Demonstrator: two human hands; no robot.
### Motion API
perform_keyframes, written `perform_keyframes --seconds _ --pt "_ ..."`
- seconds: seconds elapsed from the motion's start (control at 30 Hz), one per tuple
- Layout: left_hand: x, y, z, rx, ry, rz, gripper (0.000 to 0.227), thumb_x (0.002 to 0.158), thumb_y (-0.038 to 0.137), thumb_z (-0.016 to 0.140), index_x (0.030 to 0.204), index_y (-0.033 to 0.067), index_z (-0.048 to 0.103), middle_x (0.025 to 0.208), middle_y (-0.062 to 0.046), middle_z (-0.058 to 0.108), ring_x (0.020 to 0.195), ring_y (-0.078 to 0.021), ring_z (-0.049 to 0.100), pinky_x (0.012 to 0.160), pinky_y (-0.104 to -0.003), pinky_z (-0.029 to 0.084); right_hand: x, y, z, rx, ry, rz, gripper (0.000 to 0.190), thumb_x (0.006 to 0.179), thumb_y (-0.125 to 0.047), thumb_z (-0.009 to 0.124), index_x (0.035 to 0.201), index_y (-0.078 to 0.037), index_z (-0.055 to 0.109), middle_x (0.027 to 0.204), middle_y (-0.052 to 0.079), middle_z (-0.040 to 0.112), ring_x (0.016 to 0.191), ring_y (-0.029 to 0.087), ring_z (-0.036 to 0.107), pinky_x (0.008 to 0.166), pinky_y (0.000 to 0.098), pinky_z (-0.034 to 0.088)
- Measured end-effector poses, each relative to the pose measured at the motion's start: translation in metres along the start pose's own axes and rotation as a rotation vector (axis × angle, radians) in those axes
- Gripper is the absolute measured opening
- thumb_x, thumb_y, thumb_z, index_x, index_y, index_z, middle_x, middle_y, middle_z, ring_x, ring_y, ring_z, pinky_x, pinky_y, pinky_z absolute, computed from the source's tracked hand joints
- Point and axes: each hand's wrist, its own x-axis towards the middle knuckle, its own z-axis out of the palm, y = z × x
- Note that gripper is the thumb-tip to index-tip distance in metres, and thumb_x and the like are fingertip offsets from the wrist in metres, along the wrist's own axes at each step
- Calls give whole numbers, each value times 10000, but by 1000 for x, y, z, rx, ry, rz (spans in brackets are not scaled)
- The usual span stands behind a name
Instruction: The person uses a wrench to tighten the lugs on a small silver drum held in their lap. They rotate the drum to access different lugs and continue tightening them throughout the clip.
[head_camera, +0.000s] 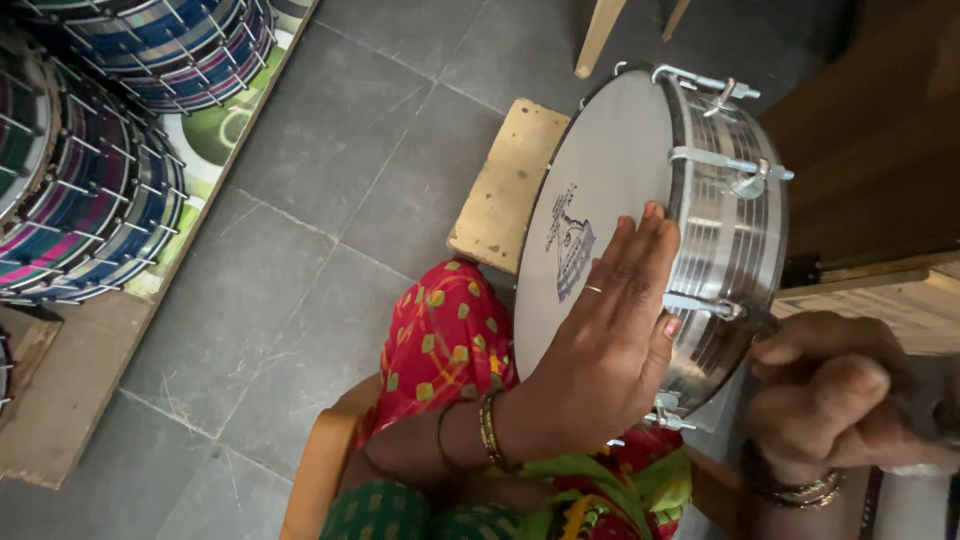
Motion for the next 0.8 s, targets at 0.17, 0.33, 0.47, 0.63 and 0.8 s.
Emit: perform_keyframes --seconds 0.17,0.33,0.47,0.63,0.8 --pt "2 0 0 10 6 37 651 1087 22 478 1627 -145 155 1656 -348 213 1598 -478 225 1371 -516 206 34 -22 3 95 -103 277 190 1208 -185 486 1310 -33 431 701 98 603 482 117 507 442 238 382" --pt "4 -1 -2 15 5 32 663 1068 9 489 1624 -132 158 1649 -349 231 1597 -469 236 1365 -500 216 74 -40 12 252 -234 580 280 1227 -186 463 1431 -15 376 688 83 572 483 110 503 445 210 363" --pt "5 -2 0 -31 11 17 654 1075 16 483 1627 -124 162 1652 -355 232 1594 -469 227 1360 -506 210 78 -44 16 254 -222 557 257 1253 -140 440 1461 -31 335 745 81 578 563 119 550 525 204 414" --pt "7 -5 2 -15 6 12 655 1074 54 481 1619 -104 153 1667 -364 225 1600 -502 212 1364 -524 230 79 -39 17 233 -208 526 236 1254 -111 439 1456 -44 338 756 70 572 579 119 549 529 206 416" --pt "10 -9 8 18 -5 -8 682 1054 59 477 1619 -90 125 1683 -372 193 1591 -515 215 1330 -510 236 85 -37 17 239 -205 547 227 1238 -93 448 1442 -53 358 754 59 564 575 110 530 513 210 400"
